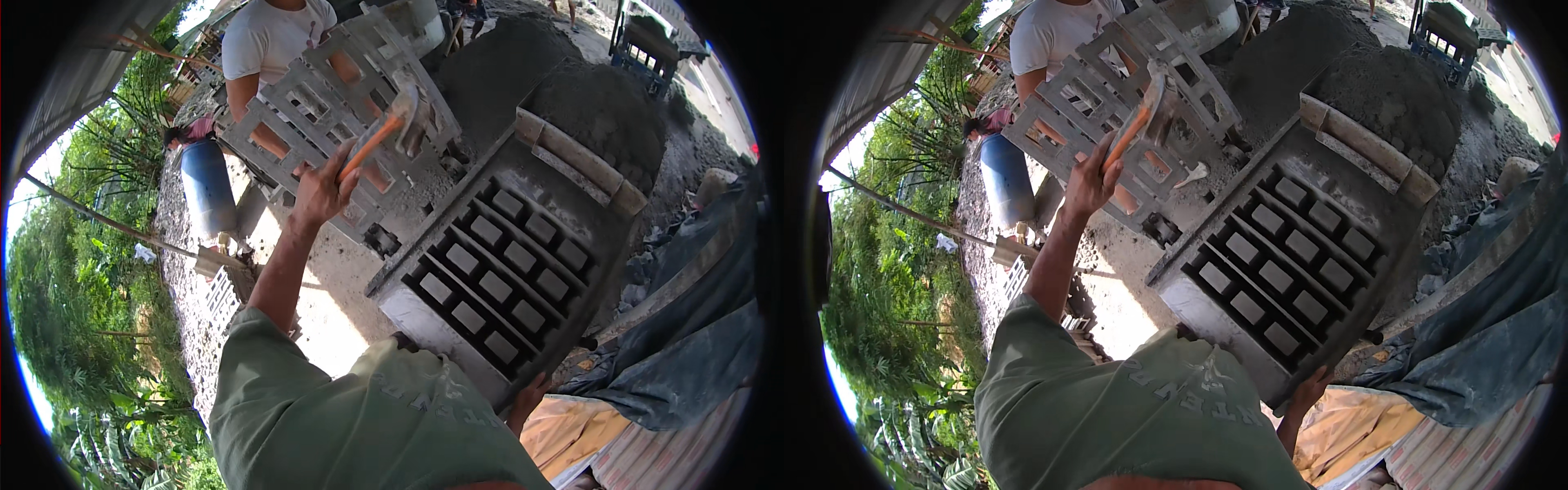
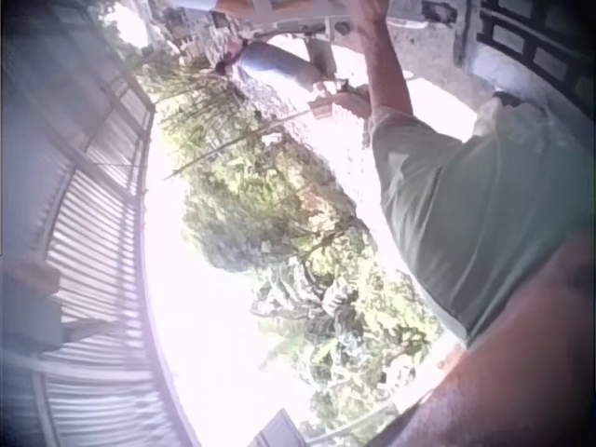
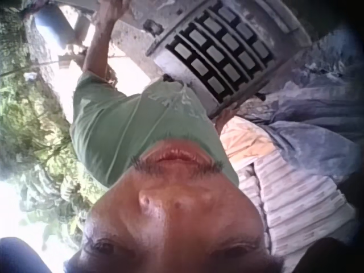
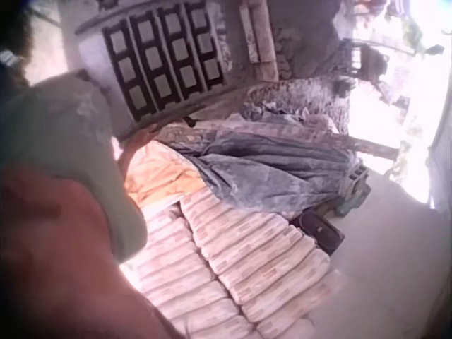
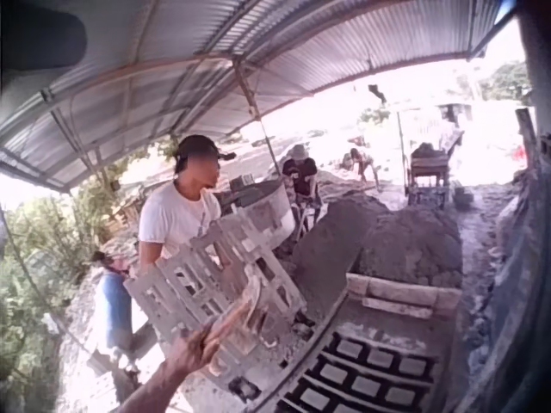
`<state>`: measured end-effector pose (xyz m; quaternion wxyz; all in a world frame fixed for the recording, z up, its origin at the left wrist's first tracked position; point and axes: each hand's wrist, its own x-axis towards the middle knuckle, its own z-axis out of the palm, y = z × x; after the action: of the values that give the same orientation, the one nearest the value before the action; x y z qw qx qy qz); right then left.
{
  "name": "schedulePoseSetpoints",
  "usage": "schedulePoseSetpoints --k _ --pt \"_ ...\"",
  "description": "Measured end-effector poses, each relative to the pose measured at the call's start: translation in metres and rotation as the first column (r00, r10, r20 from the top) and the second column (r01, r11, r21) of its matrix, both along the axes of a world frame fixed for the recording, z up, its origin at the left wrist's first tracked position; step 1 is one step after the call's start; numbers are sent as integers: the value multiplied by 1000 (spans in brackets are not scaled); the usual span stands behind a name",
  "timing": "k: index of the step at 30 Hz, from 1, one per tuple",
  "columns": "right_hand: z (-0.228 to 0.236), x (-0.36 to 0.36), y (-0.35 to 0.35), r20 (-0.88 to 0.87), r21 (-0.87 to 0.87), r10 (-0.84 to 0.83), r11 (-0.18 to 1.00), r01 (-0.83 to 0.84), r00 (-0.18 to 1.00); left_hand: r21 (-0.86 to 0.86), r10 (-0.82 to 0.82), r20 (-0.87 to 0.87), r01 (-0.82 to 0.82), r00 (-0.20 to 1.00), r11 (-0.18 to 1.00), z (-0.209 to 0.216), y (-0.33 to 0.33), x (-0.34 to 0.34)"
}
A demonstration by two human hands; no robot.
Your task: The person levels wet concrete in a brick mold with a scraper, picks up a hammer, and repeatedly taps the metal mold frame with the hammer.
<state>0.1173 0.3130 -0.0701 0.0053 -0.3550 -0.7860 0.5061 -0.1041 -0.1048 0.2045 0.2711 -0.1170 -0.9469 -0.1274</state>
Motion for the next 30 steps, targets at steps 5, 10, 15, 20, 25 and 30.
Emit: schedulePoseSetpoints --k 5,10,15,20,25,30 --pt "-32 6 5 -214 -162 -85 985 51 973 98 313 257 -347 914 933 -6 0 -10" --pt "-41 11 13 -301 -39 8 999 -20 954 73 194 78 -200 978 977 -6 -4 -14" --pt "-54 13 10 -288 317 129 948 -32 949 155 274 83 -284 958 946 -18 -15 3" --pt "-17 5 -1 -319 97 -55 991 90 946 171 199 -6 -195 980 966 -22 -6 14" --pt "-17 10 4 -400 261 44 963 67 916 303 228 204 -282 952 910 -38 9 52" --pt "45 -30 -27 -630 478 234 868 132 740 297 95 532 -291 841 910 -139 17 192"
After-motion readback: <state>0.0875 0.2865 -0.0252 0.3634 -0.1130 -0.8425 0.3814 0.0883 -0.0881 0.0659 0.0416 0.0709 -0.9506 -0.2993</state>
